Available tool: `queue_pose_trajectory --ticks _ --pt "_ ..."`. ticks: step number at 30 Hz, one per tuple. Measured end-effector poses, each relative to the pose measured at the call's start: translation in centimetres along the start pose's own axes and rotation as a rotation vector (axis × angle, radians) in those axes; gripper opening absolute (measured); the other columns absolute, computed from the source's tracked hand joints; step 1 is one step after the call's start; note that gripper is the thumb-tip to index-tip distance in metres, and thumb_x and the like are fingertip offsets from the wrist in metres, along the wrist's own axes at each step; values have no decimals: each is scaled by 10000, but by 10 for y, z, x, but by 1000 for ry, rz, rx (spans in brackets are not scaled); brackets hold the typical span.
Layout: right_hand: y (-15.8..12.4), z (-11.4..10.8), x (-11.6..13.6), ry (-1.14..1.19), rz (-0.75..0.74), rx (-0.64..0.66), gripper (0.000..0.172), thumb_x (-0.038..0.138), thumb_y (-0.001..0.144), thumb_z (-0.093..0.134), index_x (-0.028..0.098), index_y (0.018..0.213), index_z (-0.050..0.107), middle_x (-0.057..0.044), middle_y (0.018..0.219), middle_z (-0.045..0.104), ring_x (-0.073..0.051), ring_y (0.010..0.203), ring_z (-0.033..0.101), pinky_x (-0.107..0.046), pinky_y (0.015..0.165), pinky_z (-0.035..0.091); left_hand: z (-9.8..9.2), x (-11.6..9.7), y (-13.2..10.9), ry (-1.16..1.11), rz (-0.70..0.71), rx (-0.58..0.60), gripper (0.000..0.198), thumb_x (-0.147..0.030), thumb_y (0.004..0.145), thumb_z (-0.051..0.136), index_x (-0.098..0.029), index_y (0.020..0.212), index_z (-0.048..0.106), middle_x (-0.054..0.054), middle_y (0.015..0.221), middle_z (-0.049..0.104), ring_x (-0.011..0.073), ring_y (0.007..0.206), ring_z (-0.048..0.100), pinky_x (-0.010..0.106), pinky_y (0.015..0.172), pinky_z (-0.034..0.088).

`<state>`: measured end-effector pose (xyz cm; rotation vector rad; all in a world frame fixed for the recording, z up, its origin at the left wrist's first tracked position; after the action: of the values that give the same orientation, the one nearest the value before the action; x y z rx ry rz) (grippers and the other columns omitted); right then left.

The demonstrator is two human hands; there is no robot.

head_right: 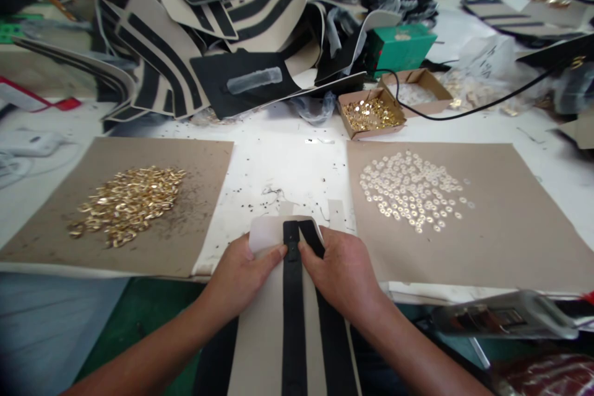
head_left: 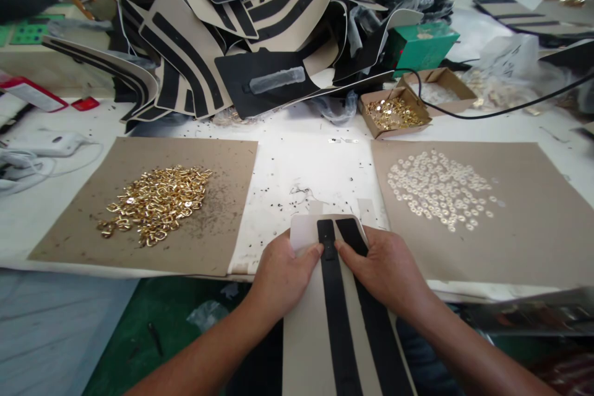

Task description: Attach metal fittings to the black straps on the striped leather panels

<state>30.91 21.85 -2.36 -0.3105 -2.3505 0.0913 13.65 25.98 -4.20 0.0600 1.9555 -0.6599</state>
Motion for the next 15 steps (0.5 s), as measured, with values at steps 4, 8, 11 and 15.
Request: queue_pose_trajectory --ticks 4,8,11,15 --pt "0 2 0 -17 -5 12 207 390 901 597 268 872 762 -19 850 782 -259 797 735 -296 666 503 -1 0 0 28 1 -4 264 -321 861 657 -225 1085 758 27 1003 812 258 895 750 329 819 576" --pt "1 2 1 -53 6 9 199 392 889 612 267 866 765 -24 830 781 -264 782 736 -299 655 501 -4 0 -1 100 24 -33 252 -324 864 660 -242 1085 748 23 1019 806 257 925 741 325 822 563" --pt "2 1 1 -91 17 15 184 385 865 638 261 895 770 -39 862 785 -273 797 736 -304 664 508 -5 0 -3 150 45 -50 237 -333 867 656 -244 1068 744 26 1001 803 258 917 736 326 813 553" --pt "3 2 2 -110 25 35 198 372 836 675 258 967 771 -50 909 786 -282 840 735 -312 715 520 -3 -3 -3 175 49 -53 231 -333 864 649 -224 1048 738 44 975 797 262 904 729 336 807 545"
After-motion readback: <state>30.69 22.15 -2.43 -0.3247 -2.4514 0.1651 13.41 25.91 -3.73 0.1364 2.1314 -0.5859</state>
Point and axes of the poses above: each hand's wrist, its own y-axis towards the middle knuckle, its own z-axis out of the palm, x = y × z, the point moved 8 cm from there along y, towards the middle knuckle
